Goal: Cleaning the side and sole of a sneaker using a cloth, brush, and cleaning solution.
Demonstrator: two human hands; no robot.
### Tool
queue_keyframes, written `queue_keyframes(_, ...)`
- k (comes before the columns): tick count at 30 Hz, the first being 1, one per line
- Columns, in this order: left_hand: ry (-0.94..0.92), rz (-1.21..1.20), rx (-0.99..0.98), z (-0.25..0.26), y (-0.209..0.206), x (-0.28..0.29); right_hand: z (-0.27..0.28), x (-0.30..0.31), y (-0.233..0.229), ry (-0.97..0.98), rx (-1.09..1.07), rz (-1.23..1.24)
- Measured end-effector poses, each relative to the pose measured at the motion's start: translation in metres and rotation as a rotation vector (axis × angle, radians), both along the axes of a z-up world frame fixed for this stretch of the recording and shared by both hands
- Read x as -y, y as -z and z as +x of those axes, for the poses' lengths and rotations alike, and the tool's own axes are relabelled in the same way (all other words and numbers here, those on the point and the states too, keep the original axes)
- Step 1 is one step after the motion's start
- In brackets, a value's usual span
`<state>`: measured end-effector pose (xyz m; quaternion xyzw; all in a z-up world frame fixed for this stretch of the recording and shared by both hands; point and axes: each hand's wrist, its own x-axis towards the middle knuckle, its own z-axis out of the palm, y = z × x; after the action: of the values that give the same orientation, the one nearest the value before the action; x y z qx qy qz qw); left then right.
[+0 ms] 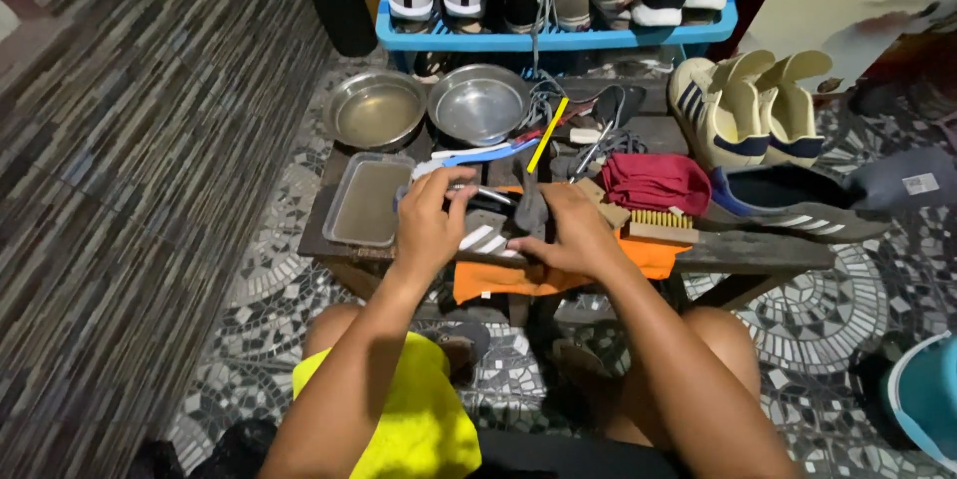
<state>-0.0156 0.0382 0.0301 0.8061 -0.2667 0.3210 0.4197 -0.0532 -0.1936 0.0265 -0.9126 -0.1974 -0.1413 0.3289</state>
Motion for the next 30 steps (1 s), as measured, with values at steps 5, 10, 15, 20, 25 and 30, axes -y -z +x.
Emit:
queue_keyframes(5,-0.075,-0.046,0.048,-0.033,-0.029,0.003,0.019,0.024,0.022,0.109,0.381,0.090)
queue_keyframes(10,-0.088,-0.229,-0.098,-0.060,-0.041,0.002,-0.005,0.003,0.000,0.381,0.399,0.270)
queue_keyframes(15,0.413,-0.605,-0.626,-0.076,0.001,0.016,0.003,-0.013,0.019,0.071,-0.344,0.643)
queue_keyframes(20,0.268,-0.416,-0.614,-0.103,-0.020,0.034,0.006,-0.020,0.019,0.161,-0.377,0.588)
queue_keyframes(25,0.284,-0.338,-0.563,-0.105,-0.015,0.040,0.004,-0.028,0.013,0.229,-0.408,0.586)
queue_keyframes(30,0.361,-0.141,-0.486,-0.125,-0.034,0.043,0.013,-0.028,0.033,0.378,-0.257,0.503)
